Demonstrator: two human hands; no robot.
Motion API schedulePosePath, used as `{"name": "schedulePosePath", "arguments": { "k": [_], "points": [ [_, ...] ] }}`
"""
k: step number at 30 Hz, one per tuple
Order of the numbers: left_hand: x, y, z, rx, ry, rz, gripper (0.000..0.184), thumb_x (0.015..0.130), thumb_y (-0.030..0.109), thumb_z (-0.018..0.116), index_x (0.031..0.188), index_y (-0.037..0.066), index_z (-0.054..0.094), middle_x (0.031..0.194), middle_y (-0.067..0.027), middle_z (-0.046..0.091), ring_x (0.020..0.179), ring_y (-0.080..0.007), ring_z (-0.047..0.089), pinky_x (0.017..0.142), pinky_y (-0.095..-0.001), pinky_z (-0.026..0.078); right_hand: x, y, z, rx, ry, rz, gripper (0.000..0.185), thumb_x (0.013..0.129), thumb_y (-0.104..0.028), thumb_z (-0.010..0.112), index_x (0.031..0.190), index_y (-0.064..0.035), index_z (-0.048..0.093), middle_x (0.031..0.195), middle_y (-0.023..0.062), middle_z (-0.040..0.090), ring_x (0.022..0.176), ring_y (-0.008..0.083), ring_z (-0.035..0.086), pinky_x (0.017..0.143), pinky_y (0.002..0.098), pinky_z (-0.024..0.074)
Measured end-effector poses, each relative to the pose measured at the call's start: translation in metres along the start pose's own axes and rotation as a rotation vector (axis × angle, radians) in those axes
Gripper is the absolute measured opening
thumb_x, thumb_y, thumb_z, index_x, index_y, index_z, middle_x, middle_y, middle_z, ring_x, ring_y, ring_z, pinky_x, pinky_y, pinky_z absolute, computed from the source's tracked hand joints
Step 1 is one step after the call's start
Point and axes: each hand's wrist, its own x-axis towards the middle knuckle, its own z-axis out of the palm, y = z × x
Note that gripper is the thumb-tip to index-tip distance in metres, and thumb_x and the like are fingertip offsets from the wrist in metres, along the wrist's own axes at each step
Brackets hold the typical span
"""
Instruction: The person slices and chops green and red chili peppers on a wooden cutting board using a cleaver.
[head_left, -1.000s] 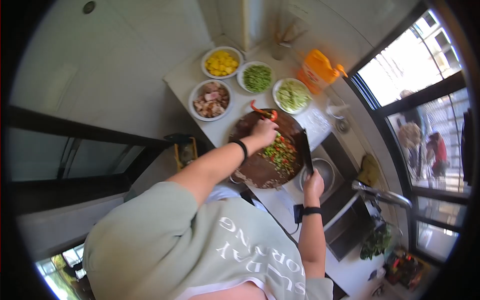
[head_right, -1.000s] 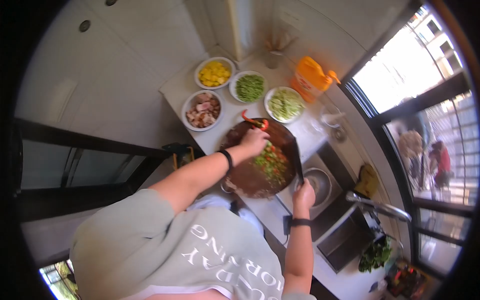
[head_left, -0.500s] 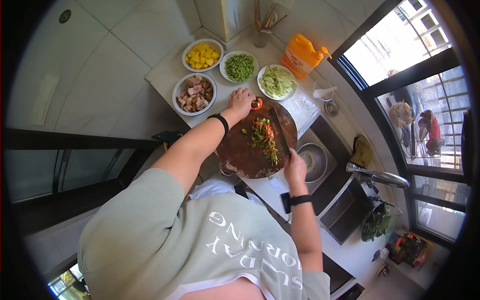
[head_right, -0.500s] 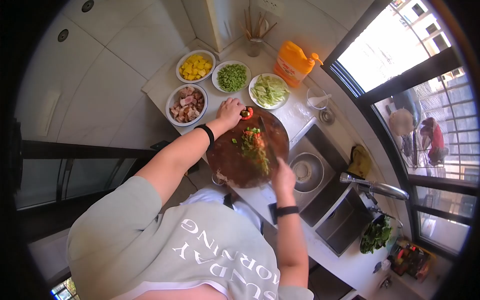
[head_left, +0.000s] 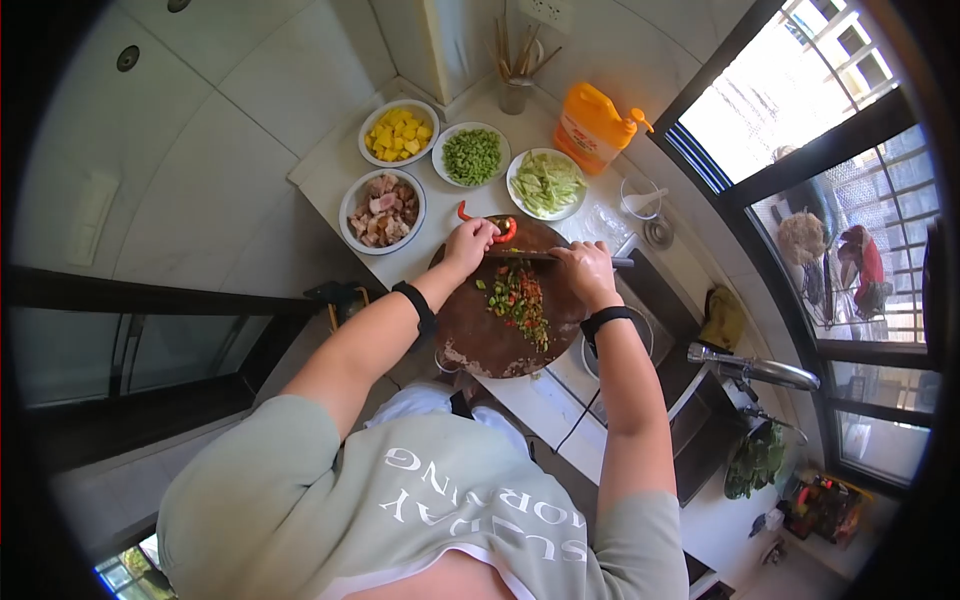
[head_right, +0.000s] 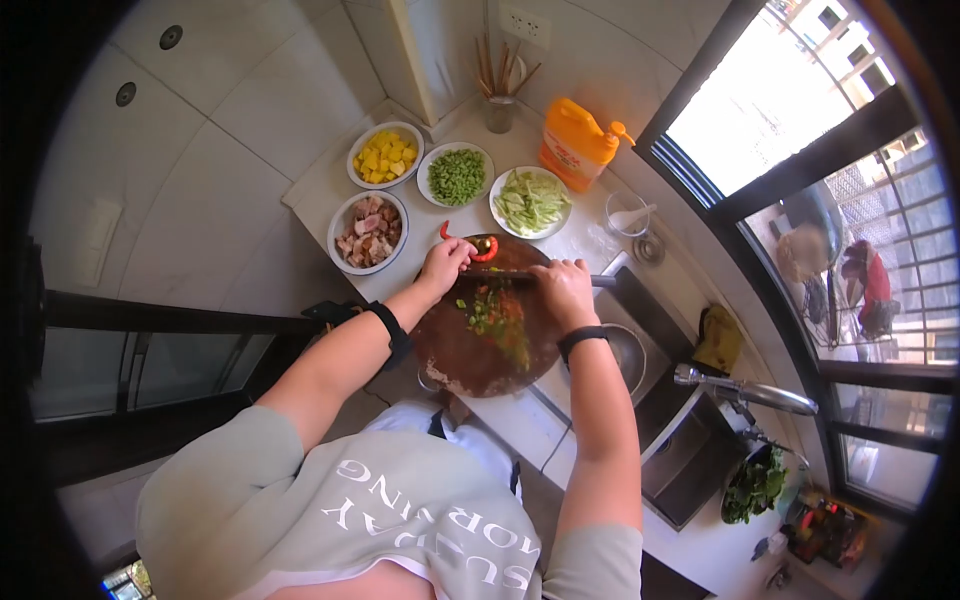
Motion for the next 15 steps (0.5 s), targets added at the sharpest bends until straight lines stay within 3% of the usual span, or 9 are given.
{"name": "schedulePosePath", "arguments": {
  "k": [4, 7, 10, 11, 12, 15],
  "points": [
    [-0.005, -0.010, 0.007, 0.252, 0.066, 0.034, 0.022, 0.098, 0.019, 0.052, 0.092, 0.006, 0.069, 0.074, 0.0030, 0.059, 0.064, -0.0052, 0.051, 0.062, -0.0210, 0.044, 0.000, 0.001, 0.015, 0.019, -0.098, 0.007, 0.027, 0.085, -0.016, 0.058, 0.105, -0.0262, 0.072, 0.084, 0.0025, 0.067, 0.084, 0.0218, 0.067, 0.078, 0.0401, 0.0449],
    [-0.011, 0.001, 0.016, 0.051, 0.055, -0.082, 0.024, 0.096, 0.024, 0.054, 0.090, 0.006, 0.068, 0.069, 0.0010, 0.061, 0.064, -0.0081, 0.056, 0.059, -0.0261, 0.045, -0.021, 0.007, 0.002, 0.058, -0.186, 0.015, 0.023, 0.085, -0.020, 0.059, 0.104, -0.0238, 0.072, 0.083, 0.0040, 0.068, 0.083, 0.0236, 0.067, 0.075, 0.0431, 0.0478],
    [-0.024, 0.030, 0.033, 0.215, 0.103, -0.026, 0.025, 0.096, 0.025, 0.054, 0.089, 0.006, 0.068, 0.069, -0.0004, 0.062, 0.063, -0.0097, 0.057, 0.059, -0.0284, 0.046, -0.040, 0.006, -0.008, 0.153, -0.185, 0.045, 0.023, 0.085, -0.019, 0.060, 0.105, -0.0213, 0.072, 0.084, 0.0058, 0.068, 0.082, 0.0274, 0.068, 0.072, 0.0440, 0.0524],
    [-0.025, 0.023, 0.040, 0.248, 0.132, -0.013, 0.026, 0.096, 0.026, 0.052, 0.088, 0.007, 0.068, 0.070, -0.0028, 0.063, 0.064, -0.0121, 0.059, 0.061, -0.0298, 0.047, -0.052, 0.007, 0.002, 0.203, -0.181, 0.068, 0.023, 0.085, -0.018, 0.060, 0.104, -0.0214, 0.072, 0.083, 0.0060, 0.068, 0.080, 0.0277, 0.067, 0.071, 0.0430, 0.0527],
    [-0.028, 0.022, 0.044, 0.359, 0.140, -0.048, 0.024, 0.096, 0.023, 0.050, 0.089, 0.009, 0.069, 0.074, -0.0070, 0.066, 0.070, -0.0201, 0.064, 0.065, -0.0354, 0.049, -0.060, 0.006, 0.010, 0.252, -0.173, 0.094, 0.023, 0.085, -0.018, 0.059, 0.104, -0.0215, 0.072, 0.082, 0.0062, 0.068, 0.079, 0.0281, 0.067, 0.069, 0.0421, 0.0529],
    [-0.026, -0.006, 0.042, 0.441, 0.290, 0.017, 0.022, 0.095, 0.024, 0.052, 0.091, 0.010, 0.068, 0.085, -0.0114, 0.070, 0.082, -0.0302, 0.067, 0.074, -0.0423, 0.051, -0.054, -0.015, 0.002, 0.138, -0.169, 0.147, 0.020, 0.085, -0.017, 0.062, 0.101, -0.0201, 0.073, 0.082, 0.0070, 0.068, 0.080, 0.0293, 0.068, 0.071, 0.0425, 0.0533]
  ]
}}
